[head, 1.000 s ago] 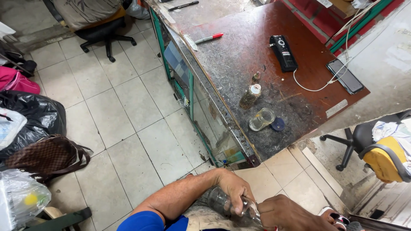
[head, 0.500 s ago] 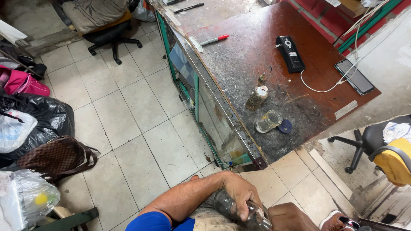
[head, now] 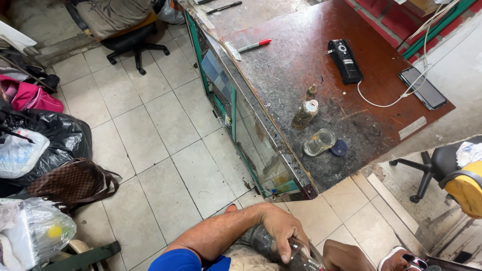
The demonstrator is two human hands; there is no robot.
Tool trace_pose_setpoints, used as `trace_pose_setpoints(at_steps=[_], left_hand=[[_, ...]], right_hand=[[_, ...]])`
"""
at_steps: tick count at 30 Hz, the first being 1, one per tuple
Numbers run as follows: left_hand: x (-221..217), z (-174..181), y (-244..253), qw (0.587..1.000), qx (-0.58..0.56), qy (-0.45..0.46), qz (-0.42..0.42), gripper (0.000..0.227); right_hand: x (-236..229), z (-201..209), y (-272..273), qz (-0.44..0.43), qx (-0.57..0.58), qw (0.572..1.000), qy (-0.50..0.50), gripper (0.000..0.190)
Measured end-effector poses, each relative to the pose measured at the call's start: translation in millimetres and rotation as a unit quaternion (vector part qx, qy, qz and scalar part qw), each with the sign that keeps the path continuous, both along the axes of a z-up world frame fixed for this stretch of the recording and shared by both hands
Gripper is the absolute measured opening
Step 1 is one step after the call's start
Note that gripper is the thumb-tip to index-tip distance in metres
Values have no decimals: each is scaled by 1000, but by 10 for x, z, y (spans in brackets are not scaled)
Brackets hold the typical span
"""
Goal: The person pours a clear liquid from a plastic bottle into a small glass jar on a cluttered counter. They then retrieve a blue lid from a nearby shelf and secure it onto the jar before placing it back on the counter.
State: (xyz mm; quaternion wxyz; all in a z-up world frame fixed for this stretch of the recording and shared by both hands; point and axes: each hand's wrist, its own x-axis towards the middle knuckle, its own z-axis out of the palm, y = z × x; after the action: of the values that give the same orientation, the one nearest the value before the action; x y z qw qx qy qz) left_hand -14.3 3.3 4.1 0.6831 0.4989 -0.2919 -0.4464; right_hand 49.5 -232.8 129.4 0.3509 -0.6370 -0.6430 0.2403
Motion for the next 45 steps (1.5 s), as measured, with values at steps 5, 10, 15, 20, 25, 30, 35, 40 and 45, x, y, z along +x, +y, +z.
trace_pose_setpoints(at_steps=[5, 10, 15, 20, 25, 30, 35, 40, 45], left_hand=[[-14, -72, 37, 1000, -28, -10, 11, 66], [-104, -140, 90, 998, -47, -7, 51, 72], [-179, -204, 91, 995, -71, -17, 68, 78], [-181, -291, 59, 993, -103, -9, 63, 77], [-104, -399, 168, 995, -68, 4, 71, 86], [-35, -119, 139, 995, -93, 37, 1, 73], [-24, -174, 134, 994, -100, 31, -16, 70], [-39, -327, 73, 989, -132, 59, -14, 75], [-60, -349, 94, 984, -167, 61, -23, 70]], right_hand=[[-172, 286, 306, -112, -612, 763, -177, 50], [-276, -35, 34, -261, -473, 822, -184, 27], [-647, 383, 370, -317, 24, 925, -207, 36], [-658, 417, 377, -316, 22, 915, -251, 26], [-518, 349, 159, -280, -129, 901, -306, 16], [114, -350, -198, 50, -48, 910, -410, 22], [318, -529, -146, 157, -22, 931, -329, 33], [288, -475, -89, 100, 65, 946, -301, 42], [189, -289, 71, 71, 121, 957, -255, 43]])
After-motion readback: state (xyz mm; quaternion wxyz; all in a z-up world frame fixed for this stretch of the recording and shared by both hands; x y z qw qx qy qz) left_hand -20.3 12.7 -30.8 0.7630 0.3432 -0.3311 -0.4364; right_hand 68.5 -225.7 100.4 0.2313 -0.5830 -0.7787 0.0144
